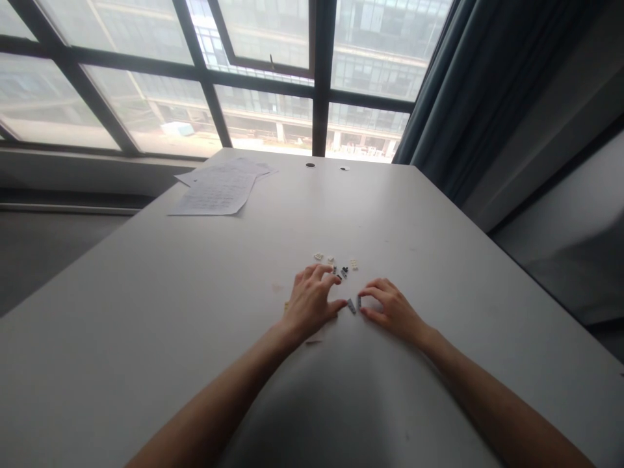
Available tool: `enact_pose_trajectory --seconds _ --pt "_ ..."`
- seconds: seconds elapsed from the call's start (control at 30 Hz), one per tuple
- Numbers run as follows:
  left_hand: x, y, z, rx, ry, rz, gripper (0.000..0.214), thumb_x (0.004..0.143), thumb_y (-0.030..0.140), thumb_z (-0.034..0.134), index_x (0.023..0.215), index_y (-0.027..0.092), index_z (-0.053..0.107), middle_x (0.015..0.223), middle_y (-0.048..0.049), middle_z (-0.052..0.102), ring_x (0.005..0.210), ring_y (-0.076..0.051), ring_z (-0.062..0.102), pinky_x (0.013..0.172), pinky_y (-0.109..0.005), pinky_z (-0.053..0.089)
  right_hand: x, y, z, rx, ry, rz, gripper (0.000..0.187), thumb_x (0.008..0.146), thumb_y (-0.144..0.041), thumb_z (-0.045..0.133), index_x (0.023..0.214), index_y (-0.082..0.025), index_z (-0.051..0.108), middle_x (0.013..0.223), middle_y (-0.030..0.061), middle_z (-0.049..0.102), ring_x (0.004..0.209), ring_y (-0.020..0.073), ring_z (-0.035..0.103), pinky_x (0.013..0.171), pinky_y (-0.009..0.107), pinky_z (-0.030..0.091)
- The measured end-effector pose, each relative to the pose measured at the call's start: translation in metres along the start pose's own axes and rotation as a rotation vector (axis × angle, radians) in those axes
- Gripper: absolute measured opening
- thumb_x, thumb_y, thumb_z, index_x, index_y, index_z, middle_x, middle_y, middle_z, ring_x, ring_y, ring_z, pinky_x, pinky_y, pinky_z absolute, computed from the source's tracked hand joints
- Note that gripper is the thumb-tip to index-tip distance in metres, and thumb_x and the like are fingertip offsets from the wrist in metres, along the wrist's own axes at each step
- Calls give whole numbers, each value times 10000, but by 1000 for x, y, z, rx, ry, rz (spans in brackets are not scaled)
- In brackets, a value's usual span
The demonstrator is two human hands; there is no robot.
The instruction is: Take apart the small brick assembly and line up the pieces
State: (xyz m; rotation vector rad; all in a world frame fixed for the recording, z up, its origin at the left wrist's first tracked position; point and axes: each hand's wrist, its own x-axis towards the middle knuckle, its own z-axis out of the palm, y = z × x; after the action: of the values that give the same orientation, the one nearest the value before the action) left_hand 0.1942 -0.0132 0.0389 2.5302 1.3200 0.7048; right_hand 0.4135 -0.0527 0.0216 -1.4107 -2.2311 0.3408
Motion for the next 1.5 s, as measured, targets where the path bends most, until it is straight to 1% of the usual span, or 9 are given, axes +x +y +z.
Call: enact_pose_trajectory --seconds 0.13,0.23,0.3,0.4,0.53,0.67,0.8,1.0,1.5 --pt "-10 -11 -13 4 99 -38 241 755 335 705 963 229 645 1177 -73 588 1156 -283 475 971 -469 383 12 -5 0 17 -57 -147 233 815 -254 650 1045 -219 635 1035 68 609 1003 224 525 926 395 429" --pt "-18 -11 -15 14 118 4 216 765 310 695 958 228 645 1178 -77 589 1180 -286 459 975 -470 380 19 -5 1 -4 -146 -226 247 801 -259 664 1045 -229 643 1038 62 614 1013 223 523 928 392 427" --pt "-22 -9 -13 21 110 48 204 782 306 677 970 230 651 1189 -80 584 1206 -287 439 990 -475 368 22 -4 1 -18 -180 -241 255 780 -247 679 1033 -232 651 1033 58 616 1003 218 527 929 385 430" --pt "-25 -4 -10 38 61 120 185 813 307 640 982 235 663 1233 -78 565 1243 -291 408 1015 -488 342 23 -4 0 -23 -197 -229 283 757 -215 686 1037 -231 648 1035 57 616 1002 215 531 933 378 432" --pt "-27 0 -10 59 -27 228 192 830 343 616 987 255 680 1276 -74 542 1277 -303 370 1045 -518 297 19 -2 -1 13 -179 -183 351 772 -226 674 1118 -221 614 1088 69 605 1045 222 521 955 386 426" --pt "-28 2 -8 70 -90 275 222 828 394 618 1007 276 676 1300 -56 527 1295 -307 346 1065 -531 259 14 3 2 34 -153 -128 376 761 -222 682 1131 -217 613 1109 75 598 1059 229 515 958 394 428" --pt "-27 4 -6 80 -121 281 263 832 441 604 1022 275 678 1313 -54 523 1297 -311 341 1082 -534 233 9 5 6 25 -130 -101 316 774 -228 671 1088 -218 632 1080 72 608 1039 225 521 941 393 435" --pt "-24 5 -4 78 -165 272 297 858 482 550 1028 278 682 1331 -49 517 1314 -307 323 1096 -534 217 7 -2 7 0 -99 -66 251 807 -250 646 1056 -221 638 1062 69 610 1017 224 530 935 405 429" --pt "-24 5 0 57 -164 256 285 858 463 557 1028 275 687 1325 -54 519 1320 -300 317 1105 -531 206 7 -6 10 6 -89 -59 242 806 -233 635 1046 -208 638 1058 72 607 1009 225 520 927 405 427"
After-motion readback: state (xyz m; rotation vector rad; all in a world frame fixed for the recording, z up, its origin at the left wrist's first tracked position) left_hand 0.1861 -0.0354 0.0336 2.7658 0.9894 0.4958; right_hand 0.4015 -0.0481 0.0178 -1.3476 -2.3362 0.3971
